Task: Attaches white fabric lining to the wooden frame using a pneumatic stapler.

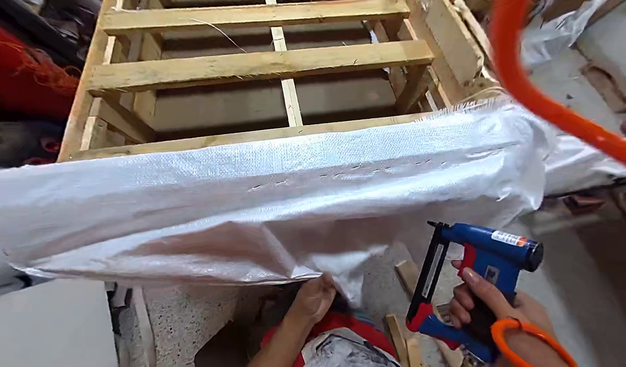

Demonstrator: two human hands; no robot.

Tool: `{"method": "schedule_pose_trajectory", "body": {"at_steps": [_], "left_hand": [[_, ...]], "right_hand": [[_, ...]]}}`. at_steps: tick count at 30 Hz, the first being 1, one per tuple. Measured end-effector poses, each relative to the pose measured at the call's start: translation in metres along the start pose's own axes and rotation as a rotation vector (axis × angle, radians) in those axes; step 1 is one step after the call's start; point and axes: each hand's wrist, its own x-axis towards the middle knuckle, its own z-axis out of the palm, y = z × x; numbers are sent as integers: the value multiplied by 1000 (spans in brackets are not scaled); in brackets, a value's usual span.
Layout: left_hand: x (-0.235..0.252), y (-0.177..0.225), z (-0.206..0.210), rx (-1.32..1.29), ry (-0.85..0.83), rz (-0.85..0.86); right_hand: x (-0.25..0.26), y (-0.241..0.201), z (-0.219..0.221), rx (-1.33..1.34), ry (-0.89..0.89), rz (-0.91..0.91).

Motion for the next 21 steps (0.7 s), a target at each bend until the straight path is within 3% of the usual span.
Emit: {"method": "schedule_pose_trajectory", "body": {"at_steps": [3, 6, 7, 10, 15, 18, 21], "left_hand": [[-10, 8, 27, 400, 113, -16], [-12, 3, -7, 1192, 326, -139], [-9, 4, -13, 1332, 366, -176], [15, 6, -28, 1496, 358, -196], [57, 16, -41, 1801, 65, -402], [75, 21, -50, 1707, 94, -254], [88, 40, -24, 1573, 165, -385]], "right_hand": [[1, -7, -5, 11, -53, -9], [2, -5, -9, 10, -67, -47], [4, -2, -10, 7, -77, -57], [9, 10, -1, -30, -125, -91], [17, 35, 44, -167, -133, -256], [15, 46, 78, -326, -61, -397], [9, 60, 103, -323, 66, -485]]}}
